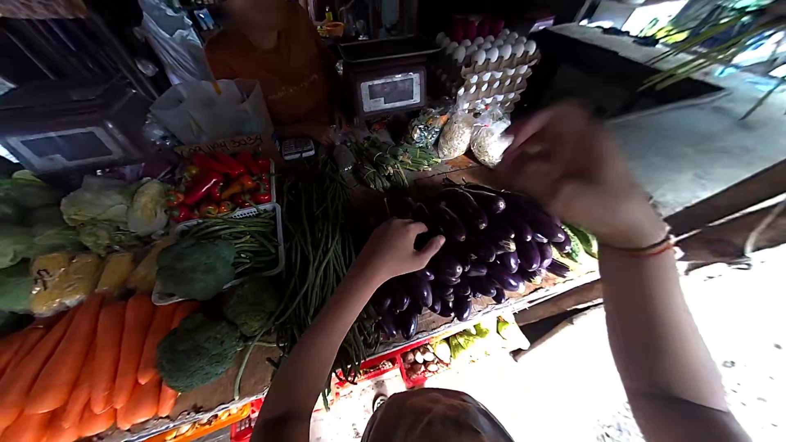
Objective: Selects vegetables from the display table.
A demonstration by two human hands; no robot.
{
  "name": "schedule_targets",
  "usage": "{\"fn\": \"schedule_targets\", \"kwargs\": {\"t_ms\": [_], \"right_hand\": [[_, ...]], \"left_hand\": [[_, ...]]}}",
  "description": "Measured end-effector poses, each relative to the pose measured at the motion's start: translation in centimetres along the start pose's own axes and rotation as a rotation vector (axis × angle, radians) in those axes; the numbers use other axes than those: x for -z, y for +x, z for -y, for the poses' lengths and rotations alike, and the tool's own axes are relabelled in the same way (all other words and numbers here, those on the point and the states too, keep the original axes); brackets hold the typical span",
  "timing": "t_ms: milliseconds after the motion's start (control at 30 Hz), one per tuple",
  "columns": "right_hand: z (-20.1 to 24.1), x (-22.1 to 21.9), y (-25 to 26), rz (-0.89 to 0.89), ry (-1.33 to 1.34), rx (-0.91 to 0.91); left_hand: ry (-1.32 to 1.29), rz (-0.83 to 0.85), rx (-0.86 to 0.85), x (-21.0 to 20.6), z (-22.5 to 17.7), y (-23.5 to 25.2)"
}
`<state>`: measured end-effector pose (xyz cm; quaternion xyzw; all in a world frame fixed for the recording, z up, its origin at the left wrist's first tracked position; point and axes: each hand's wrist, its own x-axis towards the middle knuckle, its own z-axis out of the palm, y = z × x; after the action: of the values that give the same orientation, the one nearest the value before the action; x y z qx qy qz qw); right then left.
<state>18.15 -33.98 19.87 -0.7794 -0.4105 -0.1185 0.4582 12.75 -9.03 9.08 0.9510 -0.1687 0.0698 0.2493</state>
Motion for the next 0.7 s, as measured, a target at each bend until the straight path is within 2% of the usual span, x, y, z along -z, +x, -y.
{"fn": "schedule_targets", "kwargs": {"t_ms": [67,100,167,233,300,400,467,533,600,700], "right_hand": [[0.7,-2.4,-0.1,0.269,-0.034,0.094],[0.8,-3.1,-0.1,0.279,-0.065,0.116],[0.4,-3.7,-0.2,0.111,-0.115,0.094],[0.0,-4.4,-0.7,-0.036,-0.079,-0.013],[0.1,-6.1,-1.7,-0.015,0.194,-0.146],[0.2,-9.2,-3.8,0.147,0.686,-0.338],[0.1,-10.5,-5.3,0.096,0.743,-0.408],[0.0,-11.0,-6.9,0.009,0.673,-0.433],[-0.1,-11.5,-8.7,-0.02,0.663,-0.433],[-0.2,-12.8,-12.3,0.018,0.792,-0.497]], "left_hand": [[0.063,-0.008,-0.095,1.3,-1.3,0.4],[0.079,0.003,-0.132,1.8,-1.9,0.7],[0.063,0.104,-0.136,2.4,-2.9,1.1],[0.025,0.138,-0.152,1.9,-3.5,1.0],[-0.006,0.16,-0.162,1.5,-3.5,0.1],[-0.159,0.188,-0.223,1.8,-2.6,-3.1],[-0.34,0.087,-0.308,1.4,-0.8,-6.6],[-0.479,-0.069,-0.256,1.0,1.4,-11.2],[-0.454,-0.304,-0.042,0.6,4.4,-16.6],[-0.427,-0.625,0.333,-1.0,7.6,-25.0]]}}
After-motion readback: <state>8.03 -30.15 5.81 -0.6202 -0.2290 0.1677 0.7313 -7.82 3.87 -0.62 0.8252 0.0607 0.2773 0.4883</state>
